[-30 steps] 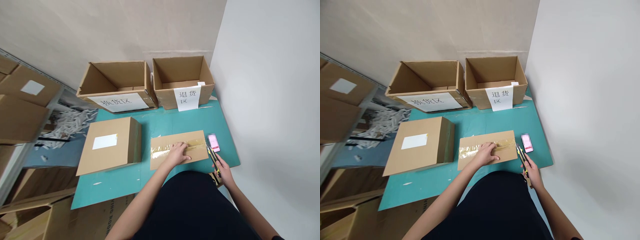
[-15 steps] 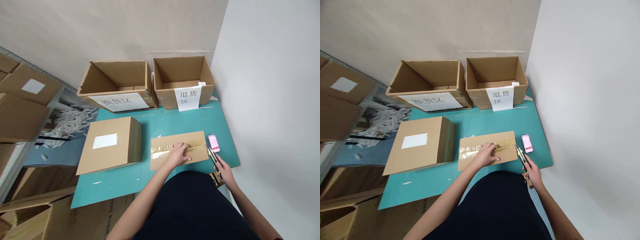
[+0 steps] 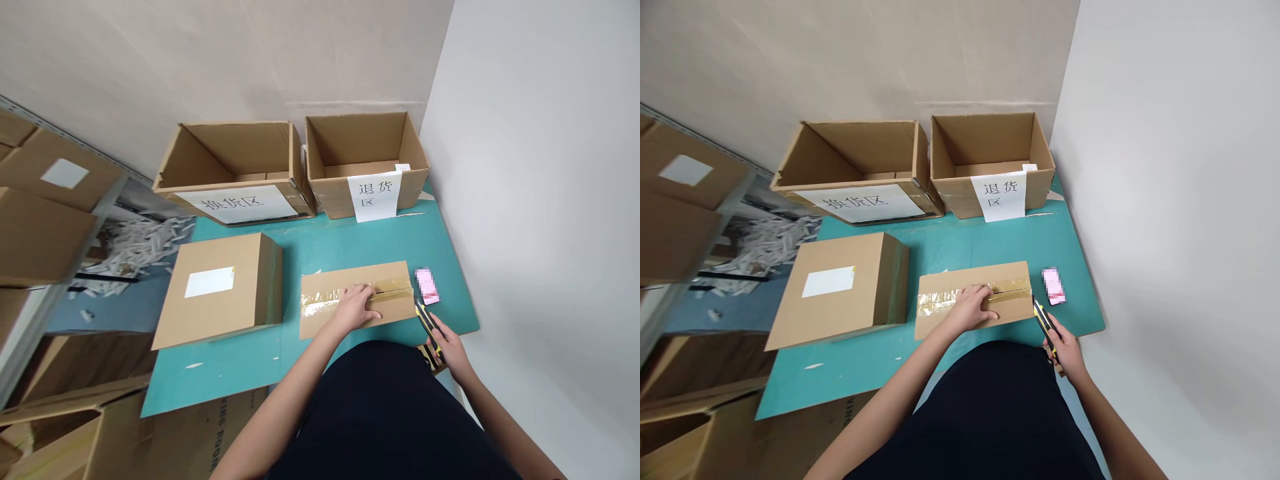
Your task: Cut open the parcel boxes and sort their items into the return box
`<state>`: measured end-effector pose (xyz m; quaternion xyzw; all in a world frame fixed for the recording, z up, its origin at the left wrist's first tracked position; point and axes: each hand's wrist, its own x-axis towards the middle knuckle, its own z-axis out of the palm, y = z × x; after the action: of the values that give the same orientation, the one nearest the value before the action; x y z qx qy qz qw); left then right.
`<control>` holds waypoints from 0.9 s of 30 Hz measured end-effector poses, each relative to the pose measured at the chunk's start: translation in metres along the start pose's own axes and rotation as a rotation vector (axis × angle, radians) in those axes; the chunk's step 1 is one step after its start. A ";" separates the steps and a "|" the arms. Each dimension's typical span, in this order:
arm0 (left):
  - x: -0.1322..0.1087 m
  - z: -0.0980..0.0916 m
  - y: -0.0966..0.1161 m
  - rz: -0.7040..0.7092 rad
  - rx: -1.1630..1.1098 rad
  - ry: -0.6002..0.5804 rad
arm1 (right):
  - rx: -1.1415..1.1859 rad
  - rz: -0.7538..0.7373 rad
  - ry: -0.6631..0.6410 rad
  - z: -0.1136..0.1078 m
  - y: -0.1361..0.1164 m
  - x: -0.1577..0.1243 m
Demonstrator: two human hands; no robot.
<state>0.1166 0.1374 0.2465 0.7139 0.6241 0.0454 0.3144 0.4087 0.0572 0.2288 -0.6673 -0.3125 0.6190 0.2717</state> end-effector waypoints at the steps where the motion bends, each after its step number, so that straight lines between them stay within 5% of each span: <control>1: 0.000 0.000 -0.001 0.003 -0.005 0.003 | 0.003 0.003 -0.001 -0.001 0.000 0.000; 14: 0.000 -0.002 -0.002 0.019 0.012 0.017 | 0.107 -0.042 0.034 -0.011 -0.002 0.002; 27: -0.005 -0.007 0.004 0.054 0.072 0.063 | 0.081 -0.153 -0.051 -0.004 -0.015 0.047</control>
<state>0.1161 0.1356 0.2554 0.7397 0.6152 0.0537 0.2674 0.4132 0.1021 0.2094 -0.6139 -0.3444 0.6253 0.3369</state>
